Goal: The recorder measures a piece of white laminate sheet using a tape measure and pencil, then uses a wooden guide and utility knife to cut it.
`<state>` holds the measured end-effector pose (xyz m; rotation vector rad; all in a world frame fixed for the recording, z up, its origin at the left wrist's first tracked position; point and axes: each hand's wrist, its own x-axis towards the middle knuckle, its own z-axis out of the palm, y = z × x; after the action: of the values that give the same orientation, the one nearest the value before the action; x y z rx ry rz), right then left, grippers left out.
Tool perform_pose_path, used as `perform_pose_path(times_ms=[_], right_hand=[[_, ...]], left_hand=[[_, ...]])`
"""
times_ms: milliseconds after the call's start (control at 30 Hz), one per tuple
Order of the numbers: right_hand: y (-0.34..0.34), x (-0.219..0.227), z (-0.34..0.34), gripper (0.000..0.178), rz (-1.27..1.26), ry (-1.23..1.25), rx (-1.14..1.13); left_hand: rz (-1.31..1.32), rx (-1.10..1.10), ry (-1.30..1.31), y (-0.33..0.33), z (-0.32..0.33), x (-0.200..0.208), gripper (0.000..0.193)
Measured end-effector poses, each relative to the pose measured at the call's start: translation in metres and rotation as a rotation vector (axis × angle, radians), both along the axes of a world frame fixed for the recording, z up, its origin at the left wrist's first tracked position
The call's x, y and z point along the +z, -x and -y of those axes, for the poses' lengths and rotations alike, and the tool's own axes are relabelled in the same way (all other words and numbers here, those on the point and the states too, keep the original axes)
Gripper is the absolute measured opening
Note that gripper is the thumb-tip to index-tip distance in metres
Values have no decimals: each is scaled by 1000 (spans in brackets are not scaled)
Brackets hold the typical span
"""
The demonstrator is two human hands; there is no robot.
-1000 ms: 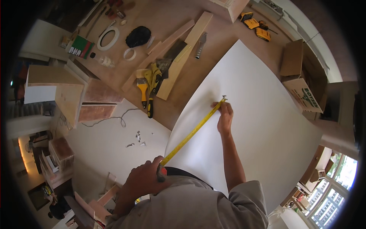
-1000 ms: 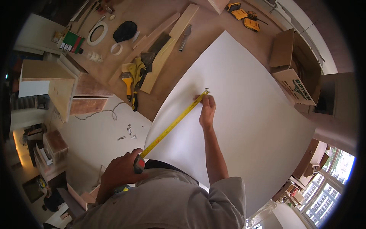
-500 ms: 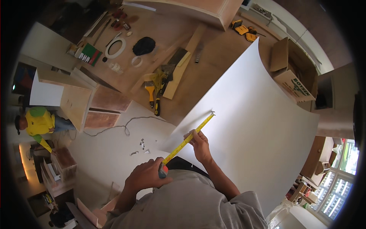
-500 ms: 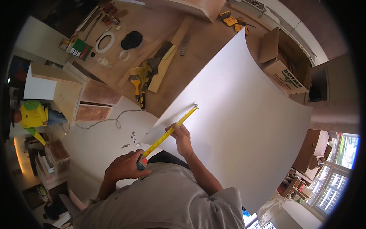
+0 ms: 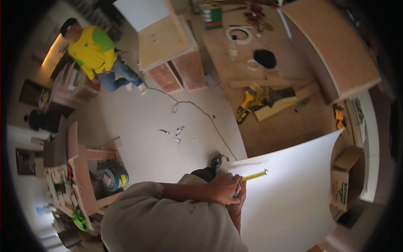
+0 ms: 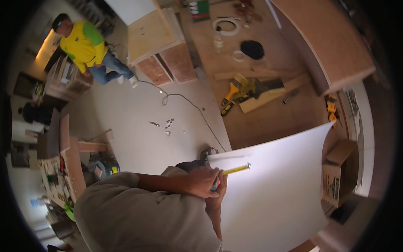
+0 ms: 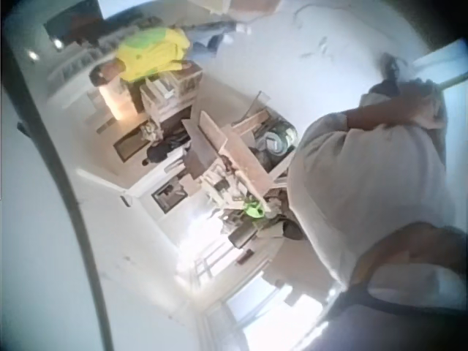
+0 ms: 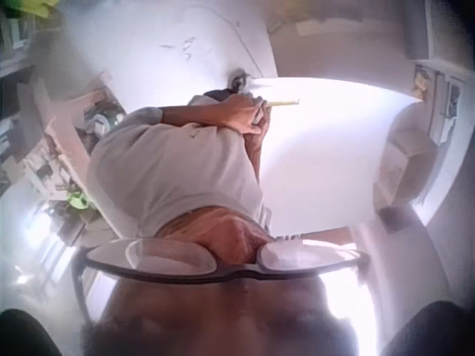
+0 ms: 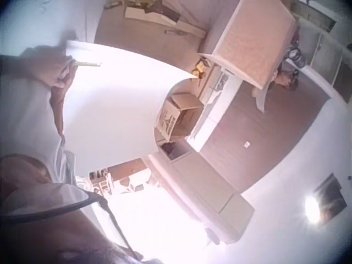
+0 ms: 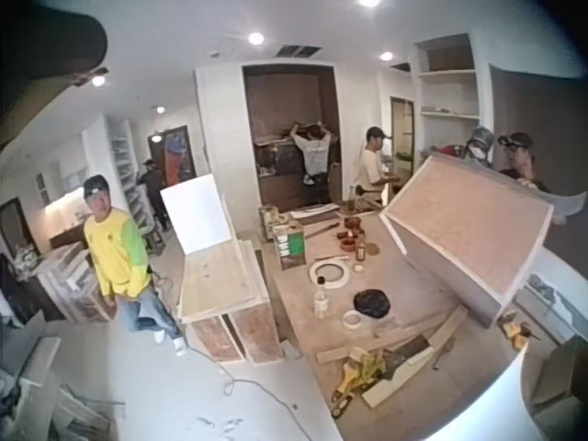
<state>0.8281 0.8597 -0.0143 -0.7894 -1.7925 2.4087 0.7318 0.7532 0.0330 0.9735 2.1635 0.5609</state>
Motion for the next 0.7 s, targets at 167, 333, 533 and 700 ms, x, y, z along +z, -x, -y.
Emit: perform_pose_path(times_ms=[167,333,533,700], right_hand=[[-33,-4,10,39,15,210,-70],[-97,-38,-16,43,-19,522,-216],[-158,-62,-60,22,47,915,-306],[-191,-24,-89,27,128,632,-427]], left_hand=[[-39,17,-85,-29,1,1,89],[-35,-139,-134,-46,-16,-2,77],[-739,-129,-460,10,-36,-45,53],[-622,-75,-182,72,-53,-46,58]])
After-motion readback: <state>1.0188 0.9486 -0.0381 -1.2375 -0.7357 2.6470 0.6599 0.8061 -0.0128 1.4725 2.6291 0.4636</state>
